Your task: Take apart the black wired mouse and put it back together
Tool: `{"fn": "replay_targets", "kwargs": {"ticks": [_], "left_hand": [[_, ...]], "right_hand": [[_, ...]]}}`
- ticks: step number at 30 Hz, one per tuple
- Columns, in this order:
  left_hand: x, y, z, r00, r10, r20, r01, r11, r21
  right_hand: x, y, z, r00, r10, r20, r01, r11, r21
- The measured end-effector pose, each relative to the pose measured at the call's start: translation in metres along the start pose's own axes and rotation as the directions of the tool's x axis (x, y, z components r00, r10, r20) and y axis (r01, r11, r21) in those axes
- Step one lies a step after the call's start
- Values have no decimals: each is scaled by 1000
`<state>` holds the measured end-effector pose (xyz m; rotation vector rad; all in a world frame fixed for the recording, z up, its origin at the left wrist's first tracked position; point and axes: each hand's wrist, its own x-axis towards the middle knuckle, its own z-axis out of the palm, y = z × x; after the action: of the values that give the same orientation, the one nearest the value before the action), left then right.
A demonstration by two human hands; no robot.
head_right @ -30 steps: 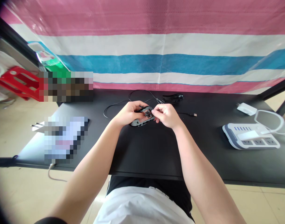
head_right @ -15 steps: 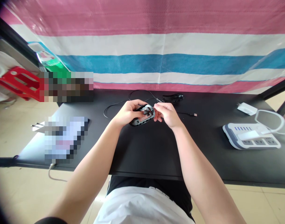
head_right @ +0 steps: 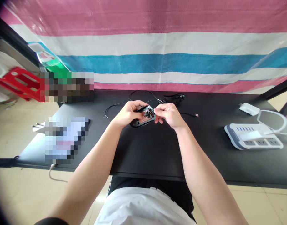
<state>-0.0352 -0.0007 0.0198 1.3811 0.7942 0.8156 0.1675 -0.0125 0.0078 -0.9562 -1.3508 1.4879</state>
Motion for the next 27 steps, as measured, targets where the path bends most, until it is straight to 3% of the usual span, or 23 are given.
{"fn": "replay_targets", "kwargs": {"ticks": [9,19,27], "left_hand": [[1,-2,0,999,33,8,-33,999,-25],[0,1,2,1000,13,-1,-13,999,38],[1,0,1,1000,-8,14,7,999,54]], "right_hand": [[0,0,0,1000,-3,-6,3,1000,16],[-2,-3,2,997,-56,-45,43,965,-260],[-1,-1,1,997,-68,-37,51,935,-350]]}}
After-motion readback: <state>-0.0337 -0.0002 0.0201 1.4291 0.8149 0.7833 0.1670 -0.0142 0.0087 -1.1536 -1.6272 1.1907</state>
